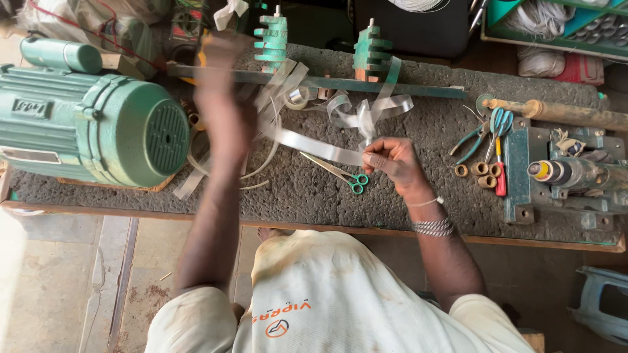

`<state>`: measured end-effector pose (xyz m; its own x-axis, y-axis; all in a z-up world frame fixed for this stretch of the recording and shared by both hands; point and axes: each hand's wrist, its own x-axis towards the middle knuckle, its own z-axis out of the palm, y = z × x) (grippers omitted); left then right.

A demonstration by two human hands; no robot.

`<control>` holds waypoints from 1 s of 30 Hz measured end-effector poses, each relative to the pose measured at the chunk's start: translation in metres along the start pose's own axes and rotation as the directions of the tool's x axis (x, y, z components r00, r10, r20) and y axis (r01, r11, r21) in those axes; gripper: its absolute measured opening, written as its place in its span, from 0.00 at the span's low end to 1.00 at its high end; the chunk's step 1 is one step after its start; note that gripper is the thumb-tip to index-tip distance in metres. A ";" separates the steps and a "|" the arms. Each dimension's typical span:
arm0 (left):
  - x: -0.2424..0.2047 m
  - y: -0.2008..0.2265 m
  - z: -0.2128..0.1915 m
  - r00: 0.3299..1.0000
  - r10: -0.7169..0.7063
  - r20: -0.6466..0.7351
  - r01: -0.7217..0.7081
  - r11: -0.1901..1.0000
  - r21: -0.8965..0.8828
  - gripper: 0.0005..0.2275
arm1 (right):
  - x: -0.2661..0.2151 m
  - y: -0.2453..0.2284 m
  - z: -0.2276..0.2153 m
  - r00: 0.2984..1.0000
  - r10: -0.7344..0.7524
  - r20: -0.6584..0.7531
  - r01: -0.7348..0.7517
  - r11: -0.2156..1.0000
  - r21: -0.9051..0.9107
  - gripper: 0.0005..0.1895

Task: The person repeatedly cuts short lengths of clear adhesive tape using green-handled scissors. The cut pieces are placed on the workbench next to a green electric motor and other tools.

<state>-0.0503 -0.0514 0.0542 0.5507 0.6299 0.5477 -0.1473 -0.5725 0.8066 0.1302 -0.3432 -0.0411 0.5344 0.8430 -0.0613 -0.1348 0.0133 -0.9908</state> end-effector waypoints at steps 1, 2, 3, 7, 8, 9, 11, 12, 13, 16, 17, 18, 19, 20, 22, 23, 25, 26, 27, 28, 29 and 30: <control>-0.004 0.007 0.014 0.923 -0.267 0.279 0.106 0.870 0.482 0.28 | 0.004 -0.005 0.001 0.999 0.012 0.049 -0.011 0.999 -0.032 0.11; -0.016 0.016 0.030 0.712 -0.534 0.456 0.211 0.782 0.586 0.40 | 0.008 -0.012 0.002 0.995 0.026 0.098 -0.020 0.998 -0.065 0.11; -0.020 0.021 0.044 0.725 0.111 0.680 -0.088 0.994 -0.068 0.10 | 0.011 -0.019 0.003 0.989 0.039 0.142 -0.025 0.995 -0.098 0.11; -0.032 0.026 0.072 0.330 -0.262 0.907 0.177 0.961 0.213 0.09 | 0.023 -0.046 0.013 0.964 -0.008 0.265 0.039 0.993 -0.112 0.11; -0.032 0.025 0.073 0.339 -0.256 0.906 0.132 0.966 0.223 0.10 | 0.025 -0.052 0.015 0.965 0.002 0.261 0.034 0.990 -0.136 0.11; -0.034 0.024 0.073 0.346 -0.255 0.903 0.093 0.967 0.237 0.11 | 0.024 -0.056 0.019 0.965 0.017 0.260 0.025 0.987 -0.156 0.11; -0.037 0.020 0.072 0.368 -0.234 0.900 0.028 0.970 0.241 0.12 | 0.023 -0.062 0.025 0.975 0.020 0.223 0.041 0.962 -0.269 0.09; -0.038 0.017 0.072 0.383 -0.215 0.899 0.003 0.973 0.231 0.12 | 0.022 -0.063 0.026 0.979 0.021 0.204 0.047 0.944 -0.326 0.08; -0.040 0.014 0.073 0.398 -0.195 0.897 -0.020 0.975 0.221 0.12 | 0.019 -0.062 0.028 0.965 -0.189 0.180 0.251 0.862 -0.441 0.06; -0.046 -0.001 0.070 0.435 -0.340 0.834 0.035 0.932 0.361 0.11 | 0.002 -0.046 0.035 0.765 -0.630 0.136 0.510 0.463 -0.725 0.04; -0.046 -0.008 0.067 0.464 -0.334 0.821 0.066 0.937 0.344 0.12 | -0.003 -0.036 0.039 0.718 -0.693 0.057 0.447 0.397 -0.801 0.04; -0.045 -0.014 0.061 0.493 -0.329 0.806 0.096 0.941 0.325 0.14 | -0.010 -0.025 0.042 0.657 -0.754 -0.013 0.369 0.336 -0.867 0.05; -0.044 -0.020 0.056 0.525 -0.325 0.787 0.125 0.944 0.306 0.16 | -0.022 -0.015 0.043 0.776 -0.631 0.012 0.271 0.316 -0.909 0.03; -0.042 -0.024 0.051 0.542 -0.337 0.770 0.168 0.941 0.294 0.15 | -0.034 -0.004 0.044 0.873 -0.488 0.022 0.178 0.275 -0.945 0.03; -0.043 -0.029 0.043 0.563 -0.367 0.741 0.257 0.929 0.265 0.14 | -0.051 0.022 0.052 0.979 -0.205 0.021 0.050 0.141 -0.989 0.10; -0.040 -0.029 0.043 0.566 -0.367 0.738 0.240 0.930 0.278 0.15 | -0.057 0.033 0.054 0.978 -0.209 0.017 0.046 0.134 -0.990 0.10; -0.034 -0.025 0.042 0.573 -0.367 0.733 0.206 0.930 0.304 0.17 | -0.062 0.049 0.056 0.976 -0.217 0.011 0.037 0.119 -0.992 0.10; -0.031 -0.022 0.041 0.592 -0.358 0.722 0.200 0.933 0.299 0.17 | -0.061 0.054 0.054 0.980 -0.200 -0.011 0.012 0.112 -0.994 0.14; -0.028 -0.018 0.040 0.608 -0.350 0.713 0.193 0.936 0.295 0.17 | -0.060 0.058 0.053 0.983 -0.182 -0.035 -0.016 0.108 -0.994 0.17; -0.025 -0.014 0.038 0.623 -0.342 0.703 0.186 0.938 0.291 0.17 | -0.058 0.062 0.051 0.985 -0.165 -0.060 -0.043 0.103 -0.994 0.21; -0.022 -0.010 0.037 0.624 -0.339 0.704 0.200 0.940 0.275 0.17 | -0.056 0.064 0.049 0.989 -0.140 -0.052 -0.040 0.086 -0.995 0.19; -0.019 -0.006 0.036 0.625 -0.336 0.705 0.214 0.942 0.259 0.17 | -0.055 0.065 0.046 0.992 -0.115 -0.044 -0.036 0.070 -0.997 0.17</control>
<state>-0.0306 -0.0786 0.0308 0.9726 0.2163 -0.0854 0.1921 -0.5403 0.8193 0.0538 -0.3639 -0.0965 0.5825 0.8114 0.0480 0.8032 -0.5655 -0.1871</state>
